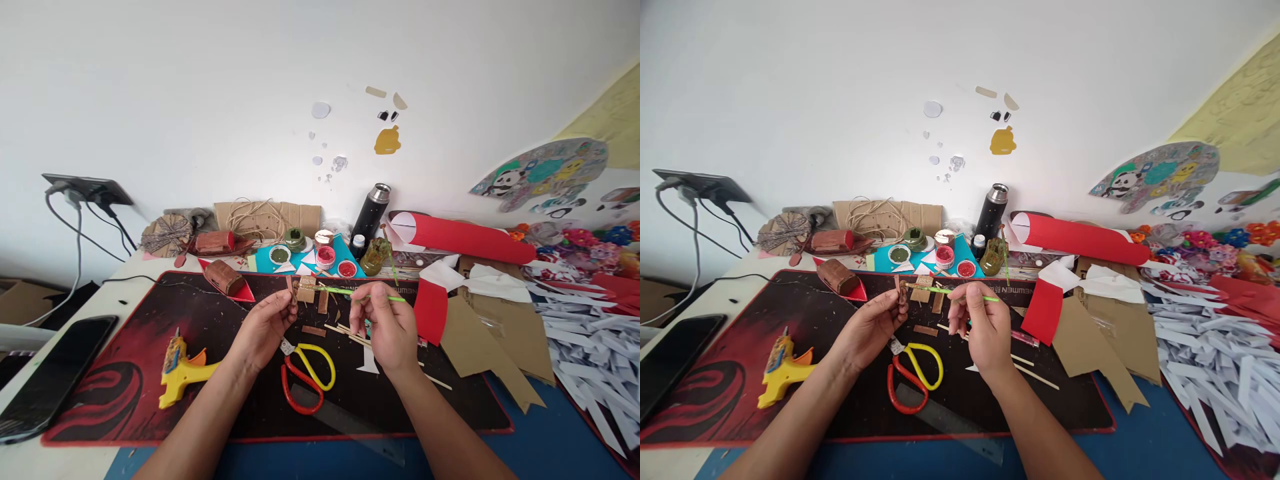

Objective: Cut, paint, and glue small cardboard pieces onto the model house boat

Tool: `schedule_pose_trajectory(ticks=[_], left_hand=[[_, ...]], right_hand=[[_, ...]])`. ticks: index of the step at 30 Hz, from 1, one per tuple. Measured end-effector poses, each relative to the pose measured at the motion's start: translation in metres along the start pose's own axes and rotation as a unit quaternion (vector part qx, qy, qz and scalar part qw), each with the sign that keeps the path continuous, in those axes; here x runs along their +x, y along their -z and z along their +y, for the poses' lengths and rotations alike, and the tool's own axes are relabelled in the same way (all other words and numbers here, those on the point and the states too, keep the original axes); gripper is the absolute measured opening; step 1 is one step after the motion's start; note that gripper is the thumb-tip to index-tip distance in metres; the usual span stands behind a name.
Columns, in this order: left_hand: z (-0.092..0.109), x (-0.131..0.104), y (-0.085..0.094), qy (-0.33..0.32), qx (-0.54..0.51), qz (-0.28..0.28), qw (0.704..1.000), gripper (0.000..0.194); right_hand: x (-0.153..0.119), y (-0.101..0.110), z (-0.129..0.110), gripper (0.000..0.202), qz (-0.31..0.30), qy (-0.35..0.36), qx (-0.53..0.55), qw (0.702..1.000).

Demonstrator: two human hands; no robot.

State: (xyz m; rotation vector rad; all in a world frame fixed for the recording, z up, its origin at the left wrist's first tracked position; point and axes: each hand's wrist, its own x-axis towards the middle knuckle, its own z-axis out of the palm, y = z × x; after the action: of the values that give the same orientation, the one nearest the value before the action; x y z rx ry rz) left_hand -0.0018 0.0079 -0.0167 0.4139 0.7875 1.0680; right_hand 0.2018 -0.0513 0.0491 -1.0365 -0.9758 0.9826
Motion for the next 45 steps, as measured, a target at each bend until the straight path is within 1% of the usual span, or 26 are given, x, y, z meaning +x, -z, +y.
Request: schedule_pose_trajectory(ticks=[7, 14, 21, 28, 31, 35, 38, 42, 45], left_hand=[[-0.0001, -0.001, -0.0014, 0.004, 0.007, -0.005, 1.0, 0.039], [0.0009, -0.0003, -0.001, -0.002, 0.001, -0.008, 1.0, 0.036], [0.0018, -0.0007, -0.0011, 0.0, 0.002, -0.018, 1.0, 0.037], [0.0005, 0.0, 0.0013, -0.003, 0.007, -0.025, 1.0, 0.031], [-0.0006, 0.0005, 0.002, -0.006, 0.014, -0.024, 1.0, 0.028], [-0.0009, 0.001, 0.0021, -0.011, 0.019, -0.018, 1.0, 0.031], [-0.001, 0.001, 0.0018, -0.013, 0.021, -0.014, 1.0, 0.033], [-0.0015, 0.0009, 0.002, -0.025, 0.031, -0.011, 0.999, 0.03], [-0.0014, 0.0014, 0.0025, -0.031, 0.031, 0.001, 0.999, 0.03]], right_hand=[[0.0013, -0.0053, -0.0007, 0.052, -0.004, -0.006, -0.006, 1.0], [0.0006, -0.0049, -0.0009, 0.052, -0.012, -0.01, -0.006, 1.0], [0.001, -0.0057, -0.0005, 0.054, -0.004, -0.005, -0.012, 1.0], [0.0025, -0.0059, -0.0016, 0.056, 0.003, -0.005, -0.018, 1.0], [0.0034, -0.0063, -0.0018, 0.056, 0.005, -0.005, -0.021, 1.0], [0.0026, -0.0053, -0.0006, 0.056, -0.003, -0.016, -0.024, 1.0], [0.0026, -0.0049, -0.0012, 0.057, 0.002, -0.013, -0.019, 1.0], [0.0032, -0.0061, -0.0022, 0.057, 0.008, -0.012, -0.017, 1.0], [0.0016, -0.0055, -0.0013, 0.057, -0.001, -0.017, -0.027, 0.999]])
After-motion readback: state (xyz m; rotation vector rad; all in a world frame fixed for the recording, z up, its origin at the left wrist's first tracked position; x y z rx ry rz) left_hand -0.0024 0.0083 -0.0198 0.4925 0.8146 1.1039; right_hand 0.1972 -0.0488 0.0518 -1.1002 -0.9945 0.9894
